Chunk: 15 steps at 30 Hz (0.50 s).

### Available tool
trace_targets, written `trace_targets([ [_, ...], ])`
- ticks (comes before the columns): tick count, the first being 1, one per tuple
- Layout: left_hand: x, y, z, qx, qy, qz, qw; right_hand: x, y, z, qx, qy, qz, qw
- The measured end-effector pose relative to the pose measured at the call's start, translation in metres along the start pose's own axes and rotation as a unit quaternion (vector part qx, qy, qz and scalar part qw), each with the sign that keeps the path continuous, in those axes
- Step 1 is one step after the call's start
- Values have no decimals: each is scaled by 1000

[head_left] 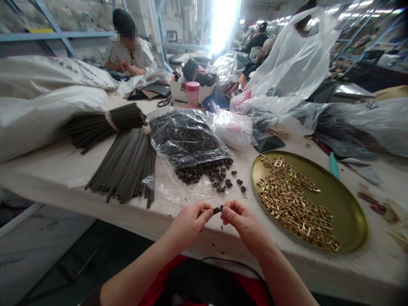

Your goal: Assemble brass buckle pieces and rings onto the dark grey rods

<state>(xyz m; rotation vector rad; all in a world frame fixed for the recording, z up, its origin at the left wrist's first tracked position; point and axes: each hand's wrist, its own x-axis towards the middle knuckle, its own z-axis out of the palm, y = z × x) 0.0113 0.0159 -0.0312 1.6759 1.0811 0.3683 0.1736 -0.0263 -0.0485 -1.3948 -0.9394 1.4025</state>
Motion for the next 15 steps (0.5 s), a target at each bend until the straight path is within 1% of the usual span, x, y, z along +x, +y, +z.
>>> trace_targets([
  [1,-2,2,1,22,7,15,1000,-6,-1,2,47,-7,10,999],
  [2,-3,4,2,44,14,28,999,-11,-1,5,71,-5,10,997],
  [3,-6,6,2,64,21,38,997,-16,-1,7,72,4,0,997],
  [4,-9,8,3,81,26,42,996,-20,0,10,52,22,-21,998],
  [6,-15,11,4,107,35,38,993,-27,2,14,-38,79,-93,992],
  [8,-21,13,5,123,36,34,991,-32,4,18,-141,128,-181,965],
  [10,-27,14,7,136,34,33,990,-36,4,20,-207,141,-237,939],
  [11,-30,14,8,143,33,33,989,-37,5,21,-221,133,-245,935],
  [12,-32,14,9,149,33,32,988,-39,5,21,-223,122,-240,937],
  [15,-35,13,11,157,29,30,987,-42,7,19,-178,85,-183,963],
])
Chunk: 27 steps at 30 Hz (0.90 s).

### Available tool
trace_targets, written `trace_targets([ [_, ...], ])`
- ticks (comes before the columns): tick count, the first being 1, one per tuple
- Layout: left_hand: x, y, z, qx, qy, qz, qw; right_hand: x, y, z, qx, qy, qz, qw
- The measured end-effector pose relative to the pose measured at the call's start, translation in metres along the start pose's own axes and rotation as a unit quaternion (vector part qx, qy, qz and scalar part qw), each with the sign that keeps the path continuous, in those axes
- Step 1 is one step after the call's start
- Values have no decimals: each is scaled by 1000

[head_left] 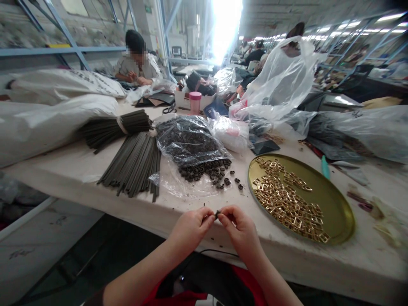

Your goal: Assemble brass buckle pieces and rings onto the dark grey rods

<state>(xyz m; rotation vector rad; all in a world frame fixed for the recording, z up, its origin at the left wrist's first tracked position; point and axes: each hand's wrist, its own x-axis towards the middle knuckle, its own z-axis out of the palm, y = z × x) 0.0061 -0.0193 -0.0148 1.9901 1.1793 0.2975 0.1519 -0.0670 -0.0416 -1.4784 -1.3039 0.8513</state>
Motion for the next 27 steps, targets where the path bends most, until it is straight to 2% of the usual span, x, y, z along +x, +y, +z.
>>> trace_targets([
  [5,0,0,1,-7,-13,10,1000,-3,0,-5,135,-33,79,987],
  [11,1,1,4,-50,-14,14,999,-4,1,-1,116,-28,61,991],
  [18,4,1,7,-95,4,8,995,2,6,1,177,-3,121,977],
  [22,6,-3,10,-131,3,5,991,2,10,9,133,22,101,986],
  [27,7,-3,11,-183,-11,-3,983,-1,7,15,-3,70,-4,998],
])
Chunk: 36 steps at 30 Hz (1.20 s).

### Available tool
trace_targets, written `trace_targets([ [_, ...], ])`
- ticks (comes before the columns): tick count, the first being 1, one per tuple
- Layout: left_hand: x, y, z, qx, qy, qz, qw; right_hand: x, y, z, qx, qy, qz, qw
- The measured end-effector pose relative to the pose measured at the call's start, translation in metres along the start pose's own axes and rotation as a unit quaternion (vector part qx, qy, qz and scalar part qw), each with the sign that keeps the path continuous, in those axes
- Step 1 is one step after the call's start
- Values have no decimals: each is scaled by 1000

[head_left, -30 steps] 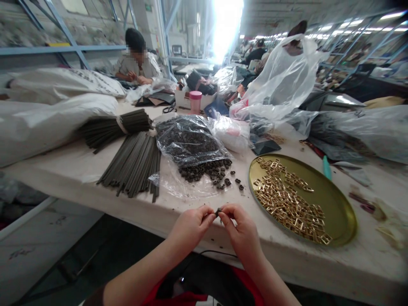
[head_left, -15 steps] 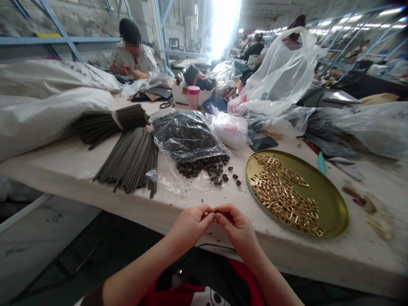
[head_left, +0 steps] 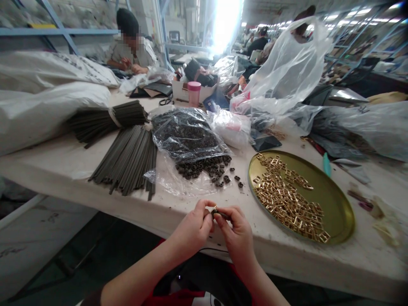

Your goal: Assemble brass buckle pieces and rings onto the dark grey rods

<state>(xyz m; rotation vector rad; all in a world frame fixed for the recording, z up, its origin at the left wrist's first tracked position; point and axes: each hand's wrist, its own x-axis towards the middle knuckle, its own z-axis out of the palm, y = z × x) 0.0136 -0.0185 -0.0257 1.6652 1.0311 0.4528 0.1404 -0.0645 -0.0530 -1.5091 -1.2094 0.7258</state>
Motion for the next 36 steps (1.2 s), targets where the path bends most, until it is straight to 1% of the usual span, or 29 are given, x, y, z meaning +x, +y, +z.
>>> trace_targets([
  [2,-1,3,-2,-15,-3,3,1000,-2,-3,-1,-26,3,-40,999],
  [6,-4,8,-4,-36,2,4,999,-9,-5,-1,-62,-10,-101,993],
  [9,-6,5,-2,-59,15,0,998,-17,-4,2,-114,-17,-130,985],
  [12,-6,-1,-1,-112,10,1,994,-24,-3,5,-164,-28,-162,973],
  [14,-7,-4,-1,-138,5,-5,990,-27,-2,5,-176,-30,-177,968],
  [16,-9,-4,-2,-156,-3,-14,988,-29,0,4,-166,-26,-181,969],
  [18,-12,-3,-3,-174,-13,-21,984,-28,0,0,-141,1,-154,978],
  [20,-16,-1,-3,-191,-34,-21,981,-25,-2,-4,-85,18,-85,993],
  [21,-19,1,-3,-197,-49,-14,979,-23,-4,-7,-38,-3,-41,998],
  [22,-22,2,-3,-199,-63,-4,978,-21,-6,-9,21,-48,4,999],
  [23,-25,4,-4,-194,-76,7,978,-19,-9,-10,86,-108,46,989],
  [24,-28,5,-4,-183,-85,17,979,-18,-12,-11,149,-167,80,971],
  [25,-31,6,-5,-164,-91,24,982,-18,-15,-12,201,-211,108,951],
  [26,-34,7,-6,-140,-93,25,985,-19,-17,-12,239,-236,128,933],
  [27,-36,8,-7,-115,-95,21,989,-20,-20,-12,263,-245,141,922],
  [29,-40,8,-10,-77,-104,8,992,-23,-24,-11,271,-247,153,918],
  [30,-41,8,-12,-68,-112,0,991,-25,-26,-12,254,-248,152,922],
  [33,-41,7,-14,-75,-149,-11,986,-29,-33,-14,142,-256,109,950],
  [35,-39,6,-14,-90,-177,-12,980,-30,-37,-16,81,-269,74,957],
  [36,-38,6,-14,-95,-190,-15,977,-30,-37,-16,69,-273,67,957],
])
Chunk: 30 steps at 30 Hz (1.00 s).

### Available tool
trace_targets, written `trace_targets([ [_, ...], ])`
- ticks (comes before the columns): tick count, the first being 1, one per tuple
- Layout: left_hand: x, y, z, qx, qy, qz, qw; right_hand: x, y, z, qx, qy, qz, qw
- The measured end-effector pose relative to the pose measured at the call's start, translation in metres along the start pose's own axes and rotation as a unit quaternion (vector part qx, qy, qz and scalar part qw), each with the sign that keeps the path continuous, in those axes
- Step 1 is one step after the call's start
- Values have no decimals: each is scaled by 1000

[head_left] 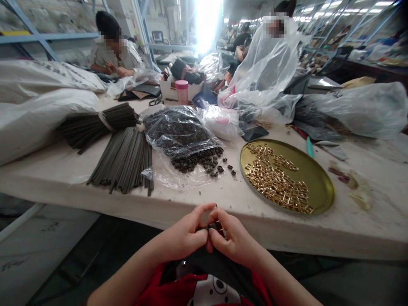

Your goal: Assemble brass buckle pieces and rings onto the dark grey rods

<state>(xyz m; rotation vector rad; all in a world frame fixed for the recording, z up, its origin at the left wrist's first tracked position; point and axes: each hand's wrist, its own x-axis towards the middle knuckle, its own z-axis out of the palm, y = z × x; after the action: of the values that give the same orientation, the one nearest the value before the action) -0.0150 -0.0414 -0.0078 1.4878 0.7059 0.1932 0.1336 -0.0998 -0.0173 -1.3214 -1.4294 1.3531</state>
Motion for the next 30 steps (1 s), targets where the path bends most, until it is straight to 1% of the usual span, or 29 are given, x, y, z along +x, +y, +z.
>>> trace_targets([
  [2,3,0,-1,-3,-14,-18,1000,1,3,-1,-4,7,2,1000],
  [3,4,0,-3,-1,-11,-28,1000,3,6,-1,-10,22,2,1000],
  [5,6,0,-8,9,-2,-43,999,6,14,-3,-37,62,3,997],
  [8,9,2,-19,3,-6,-74,997,11,29,-7,-78,117,12,990],
  [10,11,3,-25,-15,-10,-102,995,14,36,-9,-75,139,29,987],
  [12,16,2,-26,-35,-2,-110,993,16,41,-8,-66,152,44,985],
  [14,21,-1,-23,-50,4,-105,993,18,43,-6,-61,145,49,986],
  [17,28,-6,-18,-62,3,-105,993,18,44,-2,-66,111,49,990],
  [21,27,-8,-25,-49,-24,-107,993,16,46,-2,-95,107,56,988],
  [25,21,-11,-34,-32,-42,-161,986,14,48,-2,-116,111,70,984],
  [27,20,-13,-33,-46,-28,-174,983,13,49,-2,-123,113,70,983],
  [30,20,-16,-26,-36,9,-156,987,12,49,-2,-139,117,60,981],
])
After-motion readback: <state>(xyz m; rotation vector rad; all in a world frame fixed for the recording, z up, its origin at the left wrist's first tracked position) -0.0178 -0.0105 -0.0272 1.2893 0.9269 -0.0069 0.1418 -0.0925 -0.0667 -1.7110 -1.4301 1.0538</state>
